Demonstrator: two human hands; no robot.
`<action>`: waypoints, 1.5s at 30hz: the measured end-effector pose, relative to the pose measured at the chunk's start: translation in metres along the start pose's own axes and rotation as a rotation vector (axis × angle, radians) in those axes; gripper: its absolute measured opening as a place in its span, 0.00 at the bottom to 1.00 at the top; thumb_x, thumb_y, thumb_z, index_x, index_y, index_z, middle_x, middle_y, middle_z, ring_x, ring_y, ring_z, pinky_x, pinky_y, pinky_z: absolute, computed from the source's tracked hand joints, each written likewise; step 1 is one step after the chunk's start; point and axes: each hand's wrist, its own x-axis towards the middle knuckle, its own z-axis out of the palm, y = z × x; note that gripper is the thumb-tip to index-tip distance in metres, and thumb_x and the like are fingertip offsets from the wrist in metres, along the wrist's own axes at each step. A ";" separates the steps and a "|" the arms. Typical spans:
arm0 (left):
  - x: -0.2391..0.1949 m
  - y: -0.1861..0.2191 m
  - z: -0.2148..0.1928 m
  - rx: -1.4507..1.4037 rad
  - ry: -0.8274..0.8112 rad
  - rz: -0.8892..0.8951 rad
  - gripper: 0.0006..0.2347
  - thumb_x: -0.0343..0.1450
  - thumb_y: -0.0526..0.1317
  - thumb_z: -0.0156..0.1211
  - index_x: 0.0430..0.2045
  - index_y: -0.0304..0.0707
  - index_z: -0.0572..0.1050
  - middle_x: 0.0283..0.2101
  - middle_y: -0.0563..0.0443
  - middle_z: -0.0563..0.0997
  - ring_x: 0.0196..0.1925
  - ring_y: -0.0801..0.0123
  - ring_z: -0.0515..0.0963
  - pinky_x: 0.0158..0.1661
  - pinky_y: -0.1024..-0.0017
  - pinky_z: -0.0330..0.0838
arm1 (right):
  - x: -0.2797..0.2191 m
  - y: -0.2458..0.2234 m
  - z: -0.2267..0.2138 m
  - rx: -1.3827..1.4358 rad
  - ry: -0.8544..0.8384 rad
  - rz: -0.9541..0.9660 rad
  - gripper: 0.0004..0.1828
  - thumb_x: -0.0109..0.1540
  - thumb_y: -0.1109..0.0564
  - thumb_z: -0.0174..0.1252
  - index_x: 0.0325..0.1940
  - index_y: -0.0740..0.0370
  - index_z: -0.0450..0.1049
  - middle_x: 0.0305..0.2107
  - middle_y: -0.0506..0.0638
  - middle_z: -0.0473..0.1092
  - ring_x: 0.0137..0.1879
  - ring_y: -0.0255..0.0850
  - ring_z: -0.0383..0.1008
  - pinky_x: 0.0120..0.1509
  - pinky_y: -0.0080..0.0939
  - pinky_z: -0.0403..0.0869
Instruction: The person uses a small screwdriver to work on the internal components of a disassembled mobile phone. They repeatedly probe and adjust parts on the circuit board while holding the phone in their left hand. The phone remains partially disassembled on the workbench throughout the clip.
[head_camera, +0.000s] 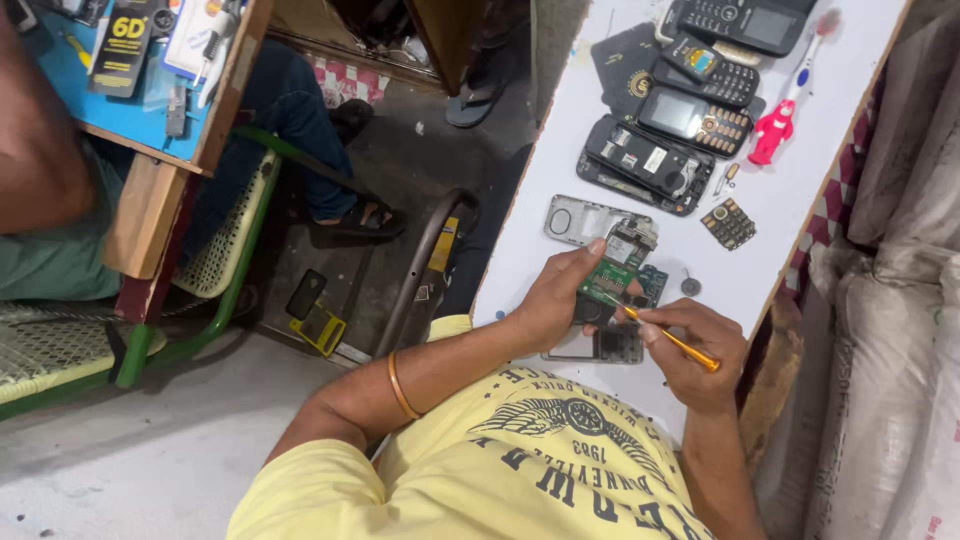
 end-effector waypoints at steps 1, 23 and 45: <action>0.002 0.000 -0.001 -0.019 0.036 -0.002 0.24 0.79 0.56 0.43 0.44 0.28 0.75 0.34 0.44 0.82 0.28 0.72 0.80 0.18 0.77 0.68 | -0.001 0.002 0.000 -0.006 0.023 0.008 0.09 0.60 0.71 0.62 0.44 0.73 0.79 0.33 0.55 0.76 0.35 0.33 0.73 0.38 0.29 0.69; 0.002 -0.006 -0.004 -0.113 -0.103 -0.012 0.23 0.79 0.54 0.48 0.58 0.32 0.68 0.48 0.39 0.81 0.40 0.64 0.83 0.25 0.74 0.77 | -0.002 0.017 -0.001 0.358 0.311 -0.030 0.13 0.75 0.58 0.53 0.56 0.73 0.74 0.37 0.61 0.76 0.37 0.42 0.77 0.38 0.38 0.76; -0.019 0.009 0.014 0.670 -0.206 0.351 0.28 0.70 0.46 0.72 0.67 0.44 0.71 0.51 0.50 0.83 0.48 0.78 0.81 0.50 0.77 0.79 | -0.003 0.028 -0.002 0.231 0.246 0.009 0.35 0.62 0.48 0.73 0.65 0.75 0.72 0.43 0.51 0.75 0.44 0.31 0.75 0.53 0.29 0.74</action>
